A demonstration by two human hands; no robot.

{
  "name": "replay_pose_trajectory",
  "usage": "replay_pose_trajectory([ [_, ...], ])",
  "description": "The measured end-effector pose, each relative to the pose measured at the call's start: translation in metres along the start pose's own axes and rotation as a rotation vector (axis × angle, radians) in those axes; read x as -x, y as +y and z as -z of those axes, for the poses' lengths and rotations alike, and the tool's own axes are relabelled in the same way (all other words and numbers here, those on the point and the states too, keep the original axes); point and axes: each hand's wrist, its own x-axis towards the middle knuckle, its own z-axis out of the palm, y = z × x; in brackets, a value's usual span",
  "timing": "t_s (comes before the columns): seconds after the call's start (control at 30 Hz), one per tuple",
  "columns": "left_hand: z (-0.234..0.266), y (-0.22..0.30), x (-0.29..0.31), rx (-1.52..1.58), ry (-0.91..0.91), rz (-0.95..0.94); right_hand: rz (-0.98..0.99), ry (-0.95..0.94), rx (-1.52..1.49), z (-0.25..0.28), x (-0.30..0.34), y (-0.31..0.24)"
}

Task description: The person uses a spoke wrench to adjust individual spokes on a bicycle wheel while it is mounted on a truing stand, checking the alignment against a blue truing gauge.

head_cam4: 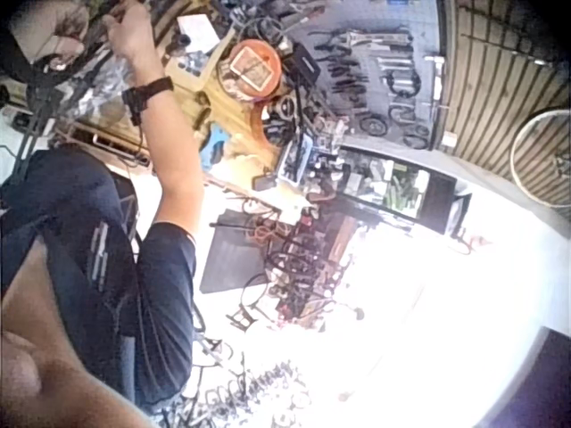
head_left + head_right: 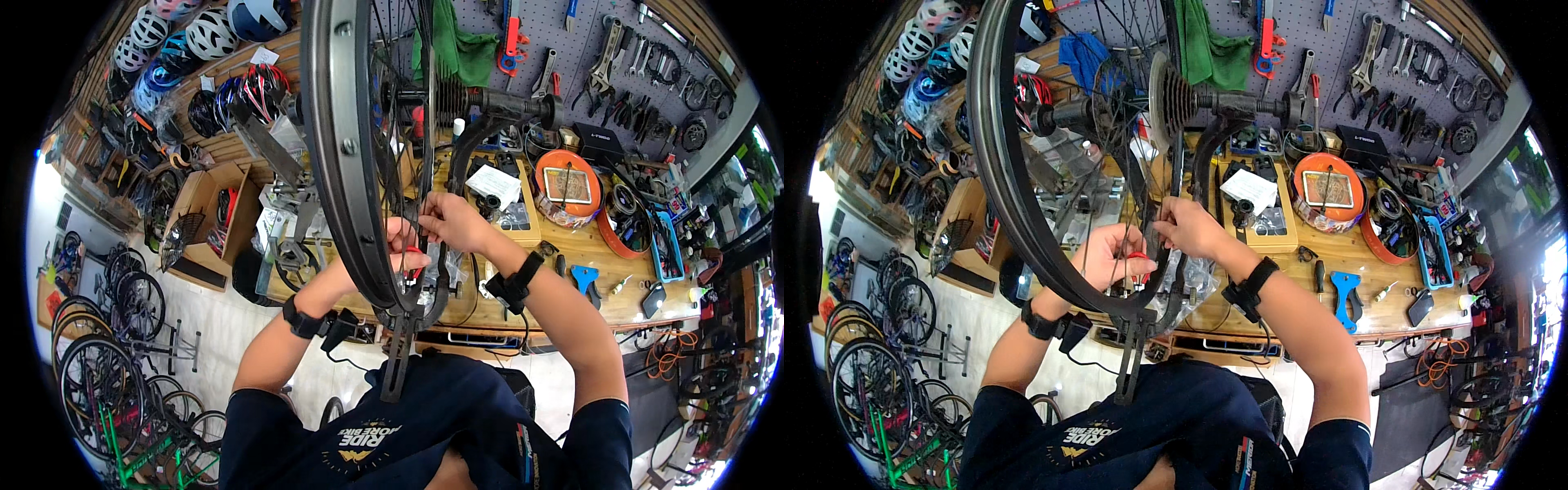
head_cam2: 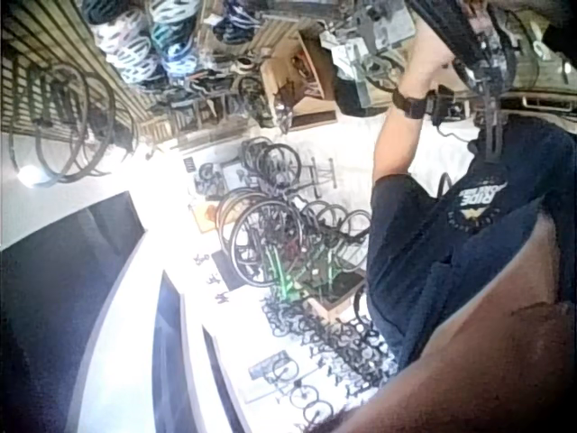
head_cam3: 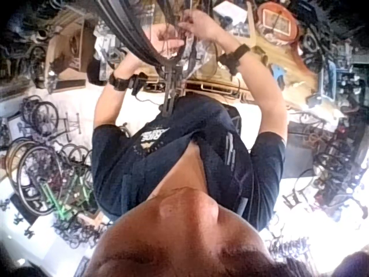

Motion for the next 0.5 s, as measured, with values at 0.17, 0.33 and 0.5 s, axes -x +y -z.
replay_pose_trajectory([
  [0.17,-0.024,0.009,0.000,-0.263,0.221,-0.260,0.028,0.022,0.042,0.001,-0.002,0.006],
  [0.33,-0.019,0.004,0.008,0.059,0.089,-0.170,0.043,-0.025,0.056,0.004,0.004,-0.005],
  [0.5,0.006,0.019,0.013,0.570,-0.316,0.002,0.041,-0.136,-0.166,0.008,0.012,-0.010],
])
